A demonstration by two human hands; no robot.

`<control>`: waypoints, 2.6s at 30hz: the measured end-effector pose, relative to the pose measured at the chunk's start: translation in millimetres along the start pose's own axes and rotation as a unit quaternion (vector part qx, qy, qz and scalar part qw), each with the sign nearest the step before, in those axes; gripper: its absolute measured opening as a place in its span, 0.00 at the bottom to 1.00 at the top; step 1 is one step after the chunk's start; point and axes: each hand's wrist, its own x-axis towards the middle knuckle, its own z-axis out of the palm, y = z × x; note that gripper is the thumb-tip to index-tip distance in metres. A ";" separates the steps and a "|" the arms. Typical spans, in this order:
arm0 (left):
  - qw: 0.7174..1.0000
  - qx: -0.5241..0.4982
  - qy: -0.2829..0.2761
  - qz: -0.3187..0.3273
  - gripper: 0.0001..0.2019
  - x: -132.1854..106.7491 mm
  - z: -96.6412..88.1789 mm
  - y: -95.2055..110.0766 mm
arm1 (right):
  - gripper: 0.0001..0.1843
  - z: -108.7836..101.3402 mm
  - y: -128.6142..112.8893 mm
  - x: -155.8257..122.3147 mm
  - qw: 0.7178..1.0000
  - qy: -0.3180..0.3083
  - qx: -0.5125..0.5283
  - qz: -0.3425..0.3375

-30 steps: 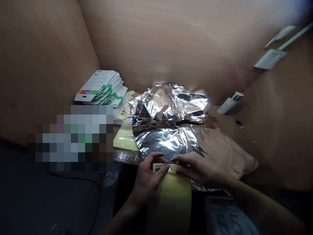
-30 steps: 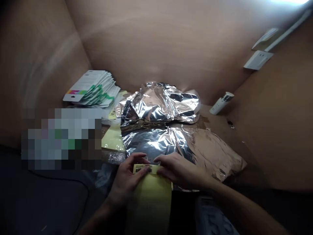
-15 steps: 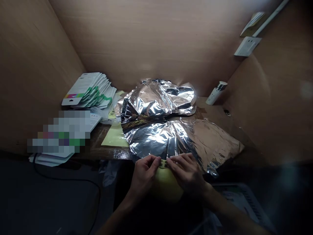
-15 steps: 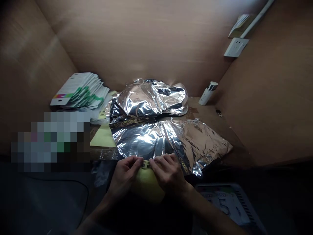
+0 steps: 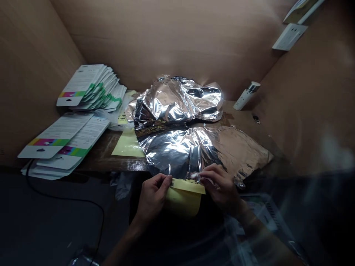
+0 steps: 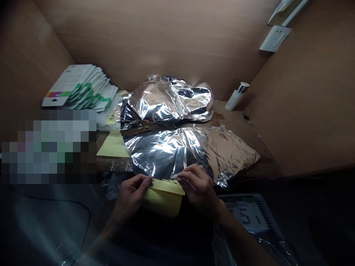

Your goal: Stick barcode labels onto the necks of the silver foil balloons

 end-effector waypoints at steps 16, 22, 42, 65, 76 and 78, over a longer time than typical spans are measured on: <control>0.939 0.193 -0.222 0.177 0.11 5.9 -8.8 -17.2 | 0.10 -9.9 15.3 46.1 0.926 -0.352 -0.003 0.135; 0.942 0.194 -0.211 0.173 0.12 10.1 -9.9 -20.3 | 0.06 24.6 14.5 30.9 0.932 -0.279 -0.211 0.101; 0.936 0.124 -0.241 0.225 0.10 16.4 -6.7 -2.8 | 0.17 -20.9 57.5 53.8 0.926 -0.359 -0.114 -0.032; 0.971 -0.117 -0.202 -0.048 0.17 3.4 40.9 12.7 | 0.10 -42.6 22.0 23.4 0.869 -0.320 -0.320 -0.199; 0.978 -0.072 -0.192 -0.039 0.17 -0.8 45.0 -6.5 | 0.16 -68.2 84.1 113.6 0.893 -0.440 -0.045 0.080; 0.982 -0.045 -0.181 -0.022 0.17 -1.8 45.2 -16.9 | 0.14 -75.0 99.6 159.7 0.871 -0.452 -0.135 0.140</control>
